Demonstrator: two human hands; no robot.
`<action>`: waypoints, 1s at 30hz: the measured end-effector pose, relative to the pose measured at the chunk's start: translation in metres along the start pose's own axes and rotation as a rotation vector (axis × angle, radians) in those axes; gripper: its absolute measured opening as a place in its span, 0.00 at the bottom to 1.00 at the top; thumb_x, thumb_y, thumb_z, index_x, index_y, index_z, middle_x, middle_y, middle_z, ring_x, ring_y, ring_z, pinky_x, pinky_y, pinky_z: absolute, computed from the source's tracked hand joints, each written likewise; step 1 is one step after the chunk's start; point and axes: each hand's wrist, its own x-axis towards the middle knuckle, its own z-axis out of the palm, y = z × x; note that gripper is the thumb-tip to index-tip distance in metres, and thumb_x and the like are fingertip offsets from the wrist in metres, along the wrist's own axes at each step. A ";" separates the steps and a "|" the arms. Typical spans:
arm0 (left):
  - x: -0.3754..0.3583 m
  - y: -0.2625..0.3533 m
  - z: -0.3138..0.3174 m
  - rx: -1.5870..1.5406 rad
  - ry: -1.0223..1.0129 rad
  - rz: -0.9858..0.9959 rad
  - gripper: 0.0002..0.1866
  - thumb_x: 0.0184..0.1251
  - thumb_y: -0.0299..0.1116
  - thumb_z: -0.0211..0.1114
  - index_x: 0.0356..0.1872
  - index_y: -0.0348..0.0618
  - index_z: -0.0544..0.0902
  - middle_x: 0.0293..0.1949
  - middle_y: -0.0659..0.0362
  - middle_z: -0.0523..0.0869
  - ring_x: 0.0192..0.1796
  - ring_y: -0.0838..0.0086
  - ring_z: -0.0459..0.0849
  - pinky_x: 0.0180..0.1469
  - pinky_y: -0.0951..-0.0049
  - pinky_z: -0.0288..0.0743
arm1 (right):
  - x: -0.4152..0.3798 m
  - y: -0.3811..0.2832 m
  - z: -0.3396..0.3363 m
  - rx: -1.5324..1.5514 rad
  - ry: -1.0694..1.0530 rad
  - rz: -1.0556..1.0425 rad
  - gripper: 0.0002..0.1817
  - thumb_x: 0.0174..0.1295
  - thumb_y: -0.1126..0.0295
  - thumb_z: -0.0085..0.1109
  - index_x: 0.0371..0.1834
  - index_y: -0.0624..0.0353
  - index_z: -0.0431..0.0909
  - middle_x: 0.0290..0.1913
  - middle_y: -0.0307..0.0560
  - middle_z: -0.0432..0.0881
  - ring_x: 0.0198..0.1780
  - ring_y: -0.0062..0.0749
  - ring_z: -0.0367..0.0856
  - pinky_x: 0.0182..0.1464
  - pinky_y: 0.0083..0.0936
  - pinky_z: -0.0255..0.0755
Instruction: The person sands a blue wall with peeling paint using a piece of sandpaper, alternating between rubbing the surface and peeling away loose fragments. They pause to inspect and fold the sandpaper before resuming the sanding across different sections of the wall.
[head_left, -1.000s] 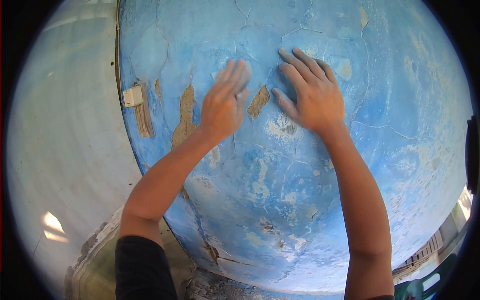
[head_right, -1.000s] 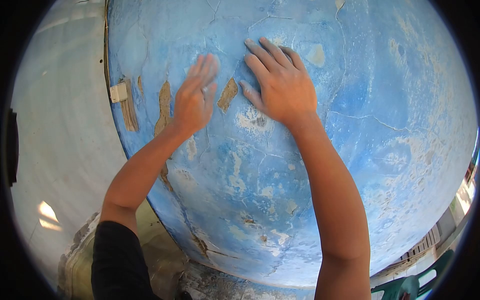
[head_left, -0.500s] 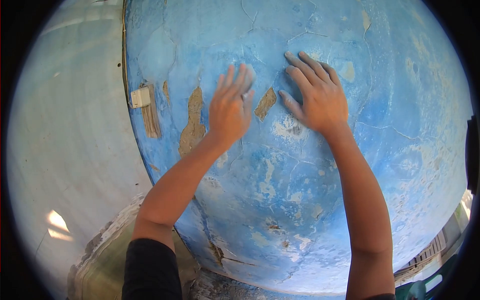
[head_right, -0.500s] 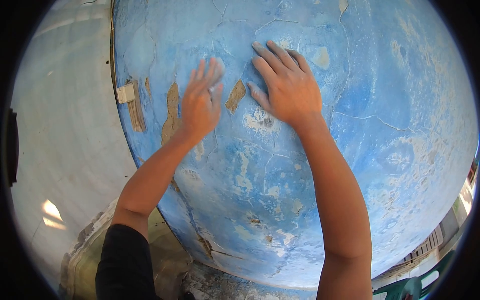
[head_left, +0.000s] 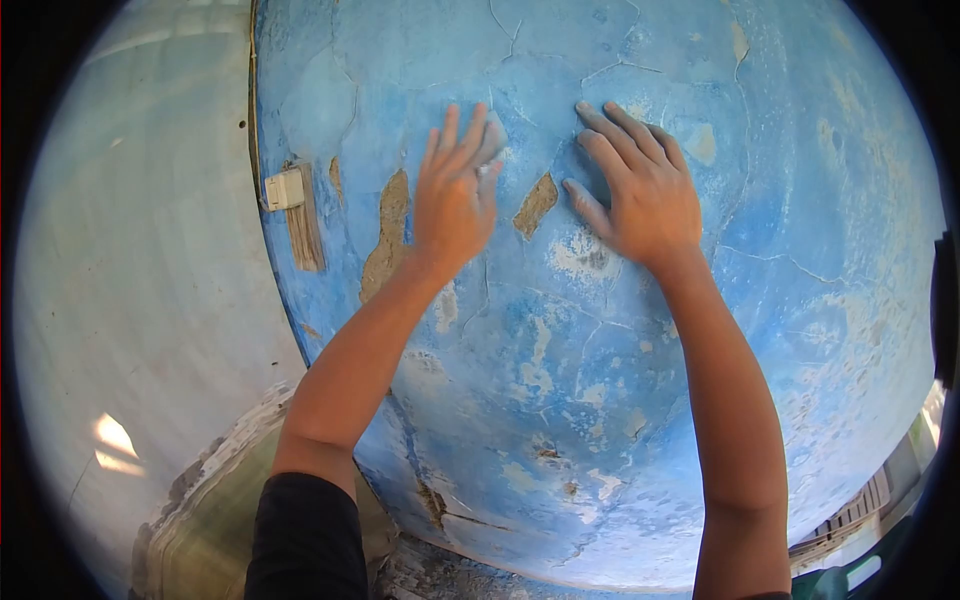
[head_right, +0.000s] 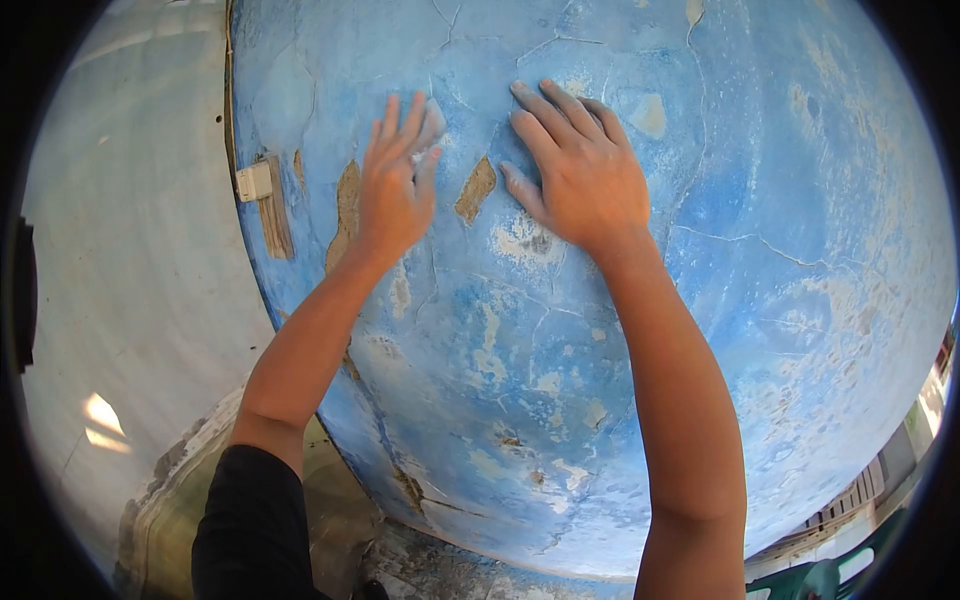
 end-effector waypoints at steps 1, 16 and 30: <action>-0.003 0.011 0.002 -0.087 -0.038 0.034 0.21 0.82 0.27 0.65 0.71 0.38 0.87 0.86 0.55 0.74 0.88 0.43 0.65 0.86 0.38 0.59 | 0.000 0.000 0.000 0.004 0.003 -0.001 0.23 0.70 0.52 0.72 0.63 0.49 0.84 0.80 0.38 0.81 0.82 0.38 0.74 0.82 0.45 0.68; -0.001 0.007 -0.013 0.055 -0.079 -0.064 0.19 0.83 0.29 0.65 0.70 0.44 0.89 0.91 0.57 0.64 0.92 0.47 0.55 0.89 0.34 0.46 | -0.004 -0.008 0.001 0.044 0.014 0.025 0.24 0.70 0.51 0.71 0.62 0.51 0.84 0.80 0.40 0.80 0.82 0.42 0.74 0.83 0.47 0.67; 0.006 0.006 -0.003 0.169 -0.015 -0.041 0.21 0.81 0.27 0.66 0.71 0.40 0.86 0.89 0.55 0.67 0.91 0.46 0.58 0.88 0.38 0.52 | -0.006 -0.010 0.000 0.067 -0.006 0.021 0.24 0.69 0.52 0.72 0.61 0.51 0.83 0.79 0.43 0.80 0.82 0.43 0.75 0.81 0.47 0.68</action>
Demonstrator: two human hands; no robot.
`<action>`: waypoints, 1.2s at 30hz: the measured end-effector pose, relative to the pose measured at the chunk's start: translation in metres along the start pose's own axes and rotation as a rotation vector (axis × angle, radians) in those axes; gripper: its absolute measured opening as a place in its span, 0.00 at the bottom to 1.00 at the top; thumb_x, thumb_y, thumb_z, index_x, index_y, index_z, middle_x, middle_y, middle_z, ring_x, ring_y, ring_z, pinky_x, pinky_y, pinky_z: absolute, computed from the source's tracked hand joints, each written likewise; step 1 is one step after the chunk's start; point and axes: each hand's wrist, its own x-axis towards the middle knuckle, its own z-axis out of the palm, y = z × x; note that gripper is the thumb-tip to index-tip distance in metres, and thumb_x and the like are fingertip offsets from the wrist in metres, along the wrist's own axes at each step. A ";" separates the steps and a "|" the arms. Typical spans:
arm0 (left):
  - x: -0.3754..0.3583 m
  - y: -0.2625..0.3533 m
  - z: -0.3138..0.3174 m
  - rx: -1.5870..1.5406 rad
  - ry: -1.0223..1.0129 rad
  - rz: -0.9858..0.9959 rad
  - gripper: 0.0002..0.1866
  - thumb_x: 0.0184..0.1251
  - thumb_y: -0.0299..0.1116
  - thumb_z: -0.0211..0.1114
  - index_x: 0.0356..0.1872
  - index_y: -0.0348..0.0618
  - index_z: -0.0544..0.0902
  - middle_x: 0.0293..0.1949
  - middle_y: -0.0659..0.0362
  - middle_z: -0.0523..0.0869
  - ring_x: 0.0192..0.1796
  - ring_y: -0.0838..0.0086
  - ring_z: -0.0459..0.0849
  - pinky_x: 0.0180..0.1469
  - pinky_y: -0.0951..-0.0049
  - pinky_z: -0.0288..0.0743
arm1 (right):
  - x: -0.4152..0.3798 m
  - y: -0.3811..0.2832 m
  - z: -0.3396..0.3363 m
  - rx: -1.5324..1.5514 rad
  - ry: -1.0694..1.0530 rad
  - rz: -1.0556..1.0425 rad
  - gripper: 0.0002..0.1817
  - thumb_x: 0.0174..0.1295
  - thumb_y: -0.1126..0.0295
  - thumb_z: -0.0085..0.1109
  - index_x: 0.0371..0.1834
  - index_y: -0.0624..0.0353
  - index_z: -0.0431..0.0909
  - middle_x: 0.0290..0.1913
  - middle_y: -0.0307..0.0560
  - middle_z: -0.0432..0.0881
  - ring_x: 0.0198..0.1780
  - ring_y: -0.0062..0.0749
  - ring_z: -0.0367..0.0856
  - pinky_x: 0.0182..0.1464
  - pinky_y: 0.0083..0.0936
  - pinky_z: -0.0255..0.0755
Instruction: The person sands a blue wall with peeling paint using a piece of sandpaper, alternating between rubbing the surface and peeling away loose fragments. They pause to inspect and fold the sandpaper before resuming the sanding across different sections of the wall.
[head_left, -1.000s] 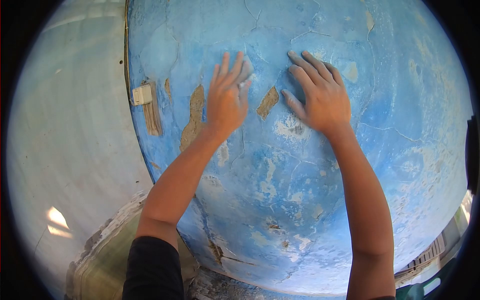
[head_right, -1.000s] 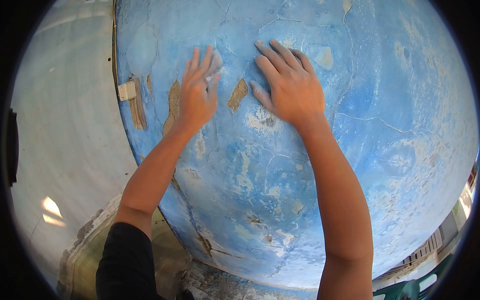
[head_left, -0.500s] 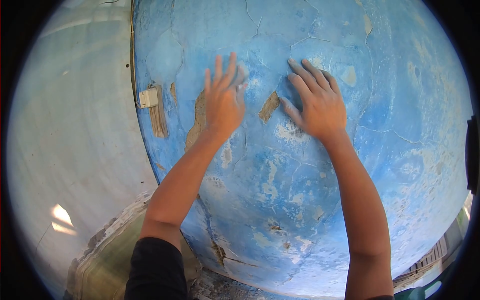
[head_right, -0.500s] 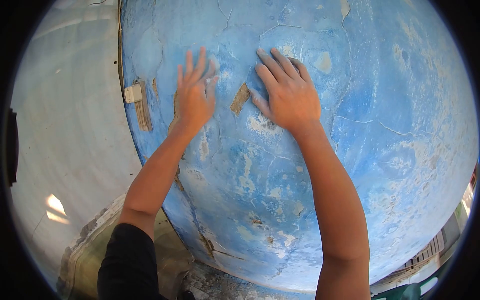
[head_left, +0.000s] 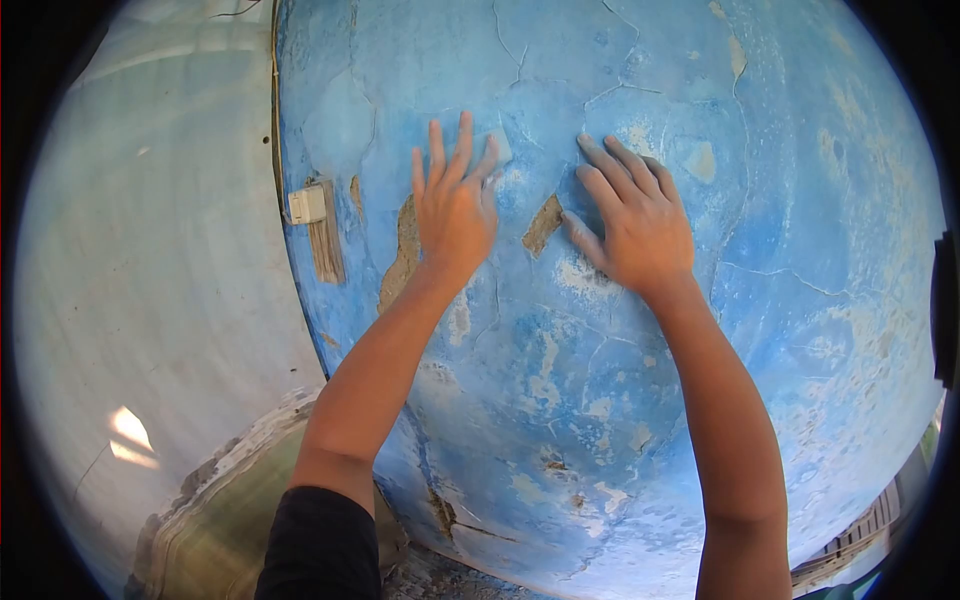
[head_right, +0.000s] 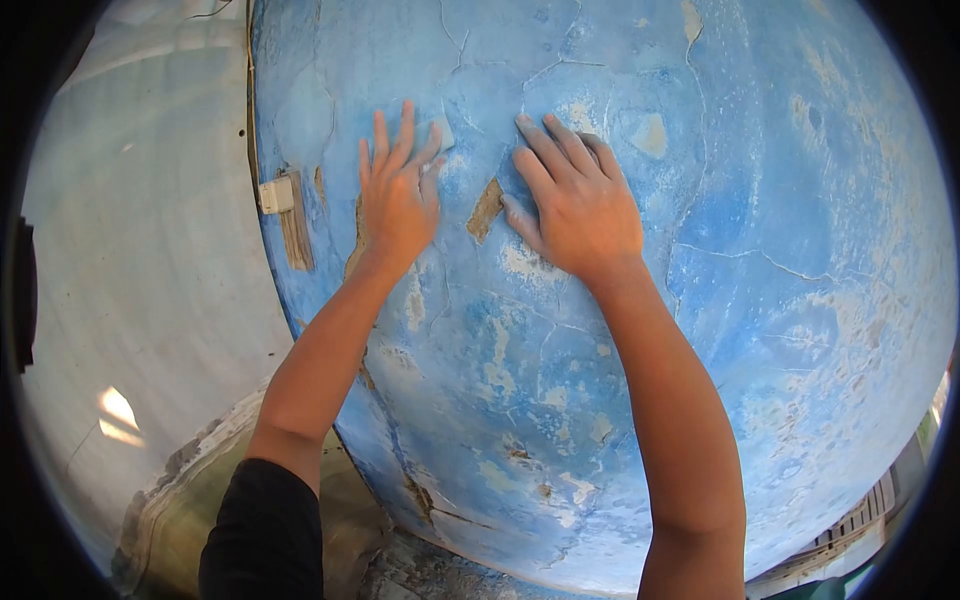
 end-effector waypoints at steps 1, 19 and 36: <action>0.002 0.007 0.000 -0.022 -0.013 -0.026 0.21 0.81 0.26 0.66 0.71 0.39 0.86 0.89 0.55 0.67 0.91 0.46 0.59 0.88 0.37 0.53 | -0.001 0.000 0.001 -0.003 0.013 -0.003 0.23 0.69 0.52 0.72 0.61 0.51 0.83 0.79 0.43 0.81 0.81 0.43 0.75 0.81 0.47 0.69; -0.003 -0.003 0.007 -0.201 -0.024 -0.047 0.21 0.83 0.23 0.62 0.72 0.31 0.84 0.85 0.49 0.73 0.85 0.49 0.72 0.73 0.59 0.81 | -0.001 0.002 0.002 0.045 0.042 0.011 0.21 0.68 0.52 0.73 0.55 0.54 0.83 0.76 0.42 0.84 0.80 0.43 0.77 0.79 0.46 0.70; -0.005 0.000 0.018 -0.202 0.056 -0.069 0.23 0.83 0.25 0.64 0.73 0.27 0.82 0.81 0.41 0.76 0.86 0.43 0.69 0.81 0.50 0.73 | -0.004 0.004 0.004 0.047 0.083 0.004 0.19 0.67 0.54 0.74 0.51 0.54 0.84 0.73 0.43 0.86 0.76 0.44 0.81 0.76 0.45 0.74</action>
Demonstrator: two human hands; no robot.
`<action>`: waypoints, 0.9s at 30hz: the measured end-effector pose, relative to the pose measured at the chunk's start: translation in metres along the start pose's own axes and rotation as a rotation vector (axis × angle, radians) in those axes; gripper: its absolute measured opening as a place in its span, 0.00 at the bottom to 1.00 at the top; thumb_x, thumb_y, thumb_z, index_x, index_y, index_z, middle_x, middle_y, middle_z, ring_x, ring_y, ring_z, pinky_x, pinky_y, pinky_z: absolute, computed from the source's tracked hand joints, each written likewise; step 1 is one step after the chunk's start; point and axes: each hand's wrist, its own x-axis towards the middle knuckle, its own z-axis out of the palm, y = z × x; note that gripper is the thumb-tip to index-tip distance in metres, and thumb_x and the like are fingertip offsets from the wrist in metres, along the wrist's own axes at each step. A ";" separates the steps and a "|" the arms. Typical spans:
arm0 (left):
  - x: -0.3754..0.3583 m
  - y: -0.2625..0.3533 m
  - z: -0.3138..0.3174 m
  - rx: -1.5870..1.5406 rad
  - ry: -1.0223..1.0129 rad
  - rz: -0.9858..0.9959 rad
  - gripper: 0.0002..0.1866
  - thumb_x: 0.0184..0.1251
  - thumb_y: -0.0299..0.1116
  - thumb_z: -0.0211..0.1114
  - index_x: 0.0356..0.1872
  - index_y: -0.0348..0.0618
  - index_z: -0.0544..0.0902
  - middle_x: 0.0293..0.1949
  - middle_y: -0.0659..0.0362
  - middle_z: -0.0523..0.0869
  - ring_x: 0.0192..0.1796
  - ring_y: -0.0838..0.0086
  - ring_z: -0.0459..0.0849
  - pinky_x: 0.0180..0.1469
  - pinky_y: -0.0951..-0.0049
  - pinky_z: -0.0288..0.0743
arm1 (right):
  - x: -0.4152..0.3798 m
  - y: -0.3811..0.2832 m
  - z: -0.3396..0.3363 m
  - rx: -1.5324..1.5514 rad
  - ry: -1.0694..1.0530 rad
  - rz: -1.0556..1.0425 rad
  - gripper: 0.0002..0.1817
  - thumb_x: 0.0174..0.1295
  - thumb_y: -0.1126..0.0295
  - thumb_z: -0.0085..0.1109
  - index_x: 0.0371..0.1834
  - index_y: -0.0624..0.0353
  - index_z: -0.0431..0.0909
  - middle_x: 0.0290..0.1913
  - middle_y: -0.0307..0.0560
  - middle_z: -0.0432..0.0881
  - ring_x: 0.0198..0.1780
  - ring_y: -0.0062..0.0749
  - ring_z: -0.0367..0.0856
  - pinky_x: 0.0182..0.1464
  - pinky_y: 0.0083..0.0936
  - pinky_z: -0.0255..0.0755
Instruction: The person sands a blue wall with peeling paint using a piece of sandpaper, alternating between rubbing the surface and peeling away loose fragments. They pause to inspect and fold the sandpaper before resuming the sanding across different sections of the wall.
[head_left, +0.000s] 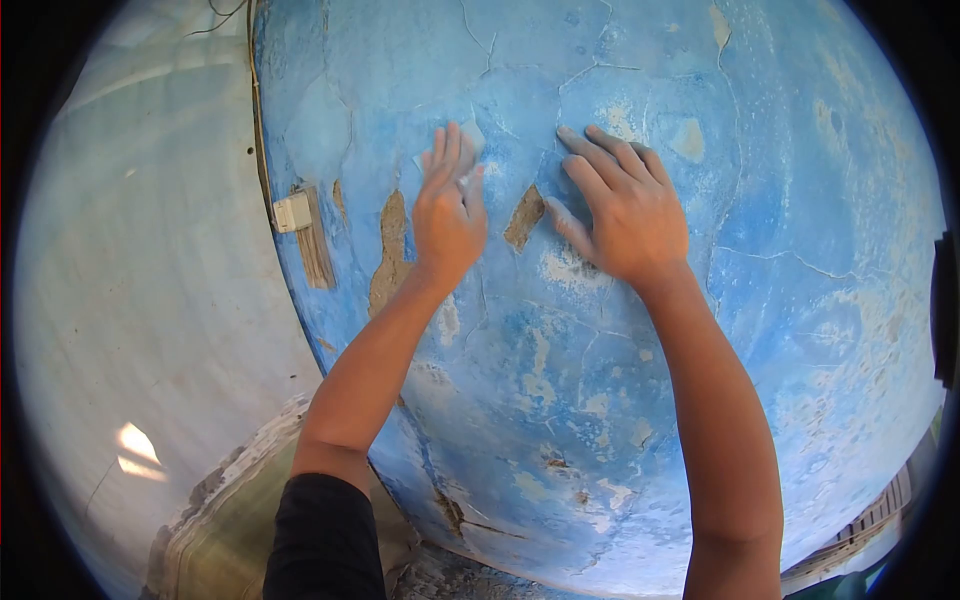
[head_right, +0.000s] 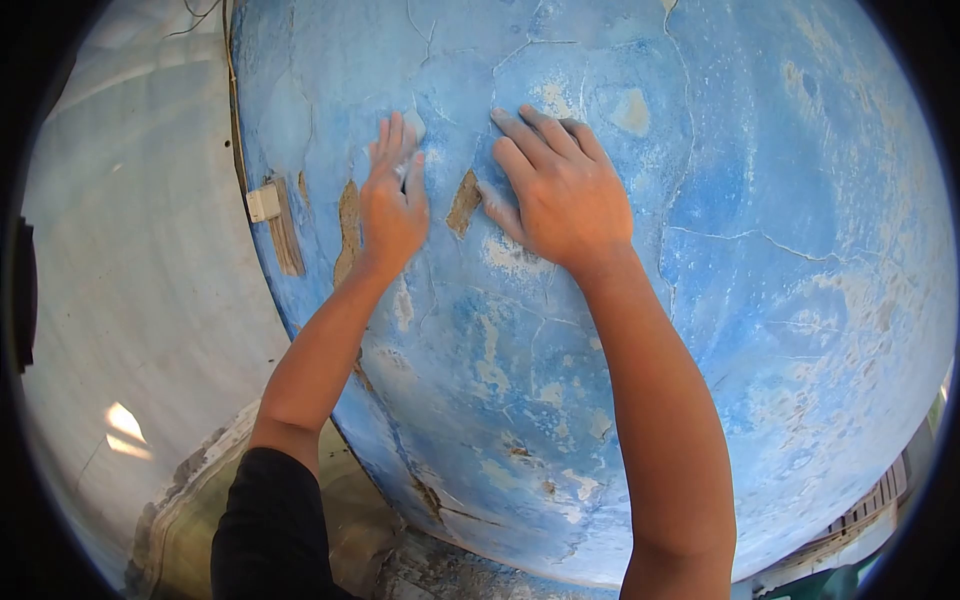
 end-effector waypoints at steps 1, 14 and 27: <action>-0.008 0.007 0.002 -0.099 0.000 0.027 0.22 0.82 0.25 0.65 0.71 0.28 0.84 0.81 0.42 0.77 0.86 0.43 0.69 0.82 0.49 0.72 | 0.001 0.000 -0.001 -0.001 0.001 0.000 0.19 0.67 0.54 0.74 0.51 0.54 0.85 0.73 0.43 0.86 0.76 0.44 0.81 0.76 0.45 0.74; 0.003 0.001 -0.025 0.060 -0.111 0.208 0.19 0.81 0.26 0.66 0.69 0.37 0.88 0.82 0.52 0.79 0.87 0.43 0.68 0.86 0.37 0.58 | 0.001 -0.002 0.000 -0.006 0.005 0.008 0.20 0.64 0.54 0.76 0.51 0.54 0.84 0.74 0.42 0.86 0.76 0.44 0.81 0.76 0.45 0.73; 0.009 -0.019 -0.030 0.146 -0.084 0.133 0.18 0.82 0.28 0.66 0.66 0.38 0.90 0.84 0.64 0.78 0.90 0.55 0.65 0.84 0.44 0.53 | 0.002 -0.004 -0.001 -0.017 0.009 0.007 0.20 0.64 0.54 0.76 0.51 0.54 0.84 0.73 0.42 0.87 0.76 0.42 0.82 0.75 0.45 0.74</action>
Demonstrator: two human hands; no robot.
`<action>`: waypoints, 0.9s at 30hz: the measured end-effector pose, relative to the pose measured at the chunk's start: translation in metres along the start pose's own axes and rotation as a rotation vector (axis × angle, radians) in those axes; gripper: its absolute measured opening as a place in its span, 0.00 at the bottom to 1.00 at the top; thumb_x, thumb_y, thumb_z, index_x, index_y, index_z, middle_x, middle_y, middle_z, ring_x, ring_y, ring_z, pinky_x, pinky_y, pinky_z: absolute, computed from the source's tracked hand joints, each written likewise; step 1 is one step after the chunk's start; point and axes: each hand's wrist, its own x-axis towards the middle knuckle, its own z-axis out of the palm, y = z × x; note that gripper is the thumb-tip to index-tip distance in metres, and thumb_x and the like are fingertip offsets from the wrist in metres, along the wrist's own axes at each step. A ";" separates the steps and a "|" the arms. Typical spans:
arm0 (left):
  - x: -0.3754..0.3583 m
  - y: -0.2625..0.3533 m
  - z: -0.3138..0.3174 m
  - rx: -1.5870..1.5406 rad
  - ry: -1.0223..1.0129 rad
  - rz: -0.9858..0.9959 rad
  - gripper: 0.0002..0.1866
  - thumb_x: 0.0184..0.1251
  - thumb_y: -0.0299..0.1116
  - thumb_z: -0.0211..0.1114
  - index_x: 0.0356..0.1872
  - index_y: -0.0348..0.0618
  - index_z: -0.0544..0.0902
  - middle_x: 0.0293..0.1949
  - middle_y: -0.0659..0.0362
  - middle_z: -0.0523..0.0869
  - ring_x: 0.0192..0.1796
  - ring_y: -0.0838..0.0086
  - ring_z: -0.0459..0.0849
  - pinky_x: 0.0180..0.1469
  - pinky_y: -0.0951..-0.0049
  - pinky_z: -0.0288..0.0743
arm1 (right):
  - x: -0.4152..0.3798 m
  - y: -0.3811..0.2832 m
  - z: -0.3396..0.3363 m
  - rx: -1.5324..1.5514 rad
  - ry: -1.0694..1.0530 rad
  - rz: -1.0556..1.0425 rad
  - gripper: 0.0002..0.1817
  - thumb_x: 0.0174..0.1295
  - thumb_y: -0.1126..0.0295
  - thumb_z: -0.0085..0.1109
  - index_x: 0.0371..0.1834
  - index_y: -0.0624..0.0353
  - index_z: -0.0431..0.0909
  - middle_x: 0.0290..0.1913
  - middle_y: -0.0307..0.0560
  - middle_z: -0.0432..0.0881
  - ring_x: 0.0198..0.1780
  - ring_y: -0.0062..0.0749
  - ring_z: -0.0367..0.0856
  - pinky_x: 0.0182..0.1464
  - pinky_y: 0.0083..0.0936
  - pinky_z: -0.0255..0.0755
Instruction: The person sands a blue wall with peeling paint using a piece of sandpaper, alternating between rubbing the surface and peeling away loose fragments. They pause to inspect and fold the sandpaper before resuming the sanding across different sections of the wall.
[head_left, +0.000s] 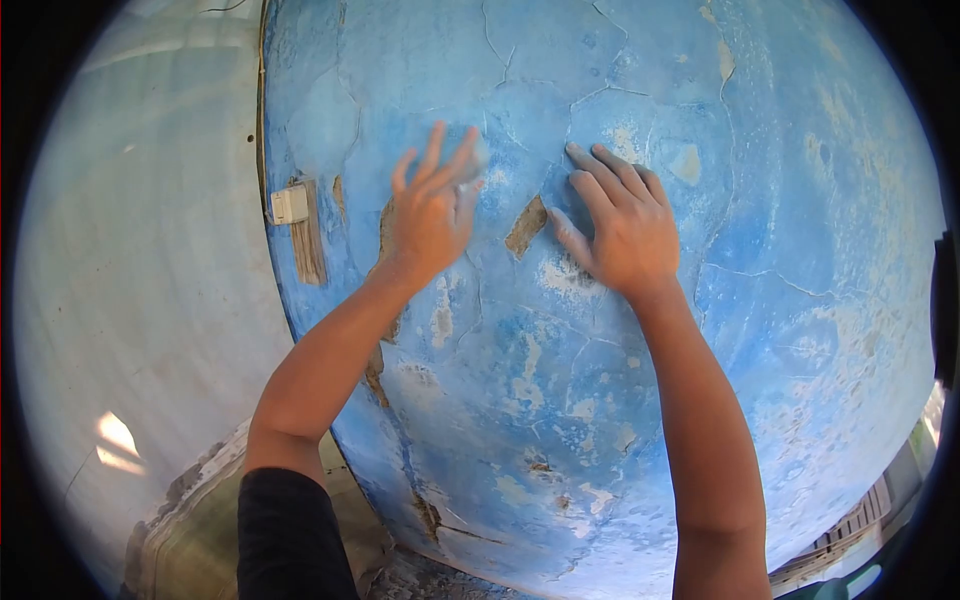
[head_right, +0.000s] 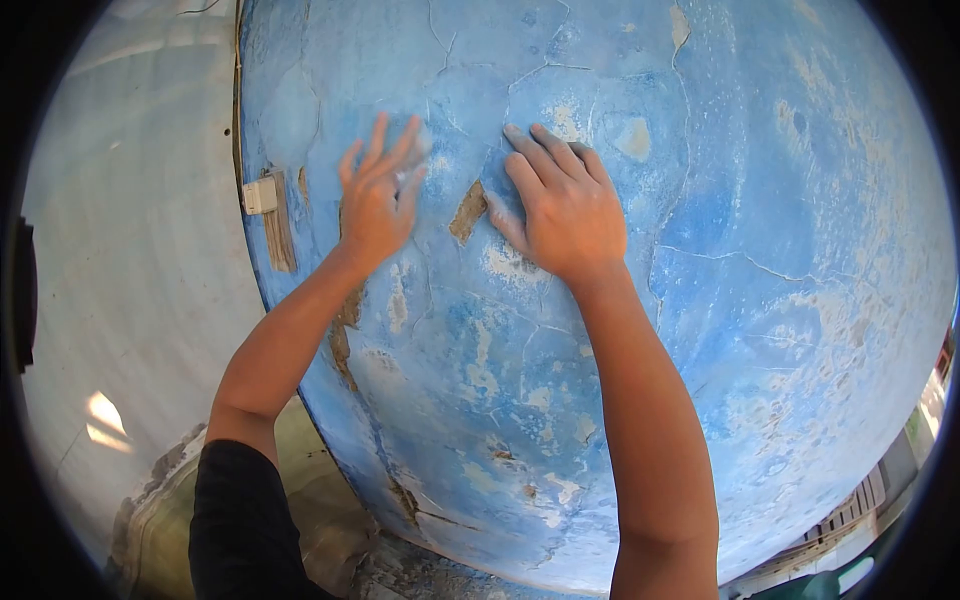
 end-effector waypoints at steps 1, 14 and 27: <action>-0.005 0.007 0.001 -0.088 -0.058 0.058 0.17 0.81 0.28 0.67 0.66 0.38 0.90 0.83 0.64 0.78 0.90 0.56 0.65 0.84 0.44 0.53 | 0.000 0.000 0.000 0.000 -0.004 -0.001 0.20 0.64 0.54 0.76 0.51 0.54 0.84 0.73 0.42 0.87 0.76 0.42 0.82 0.75 0.45 0.74; 0.001 -0.010 0.003 -0.047 0.081 0.010 0.17 0.78 0.25 0.69 0.64 0.41 0.92 0.83 0.58 0.78 0.89 0.58 0.67 0.84 0.47 0.54 | 0.000 0.001 0.000 -0.028 -0.011 -0.014 0.20 0.65 0.53 0.75 0.50 0.54 0.84 0.73 0.41 0.86 0.76 0.42 0.82 0.73 0.45 0.74; -0.006 0.023 0.006 -0.180 0.041 0.065 0.15 0.80 0.24 0.66 0.61 0.37 0.92 0.83 0.58 0.79 0.89 0.57 0.67 0.82 0.46 0.55 | 0.002 -0.001 -0.003 -0.047 -0.027 -0.021 0.21 0.66 0.52 0.74 0.52 0.53 0.85 0.74 0.40 0.86 0.77 0.41 0.81 0.72 0.43 0.74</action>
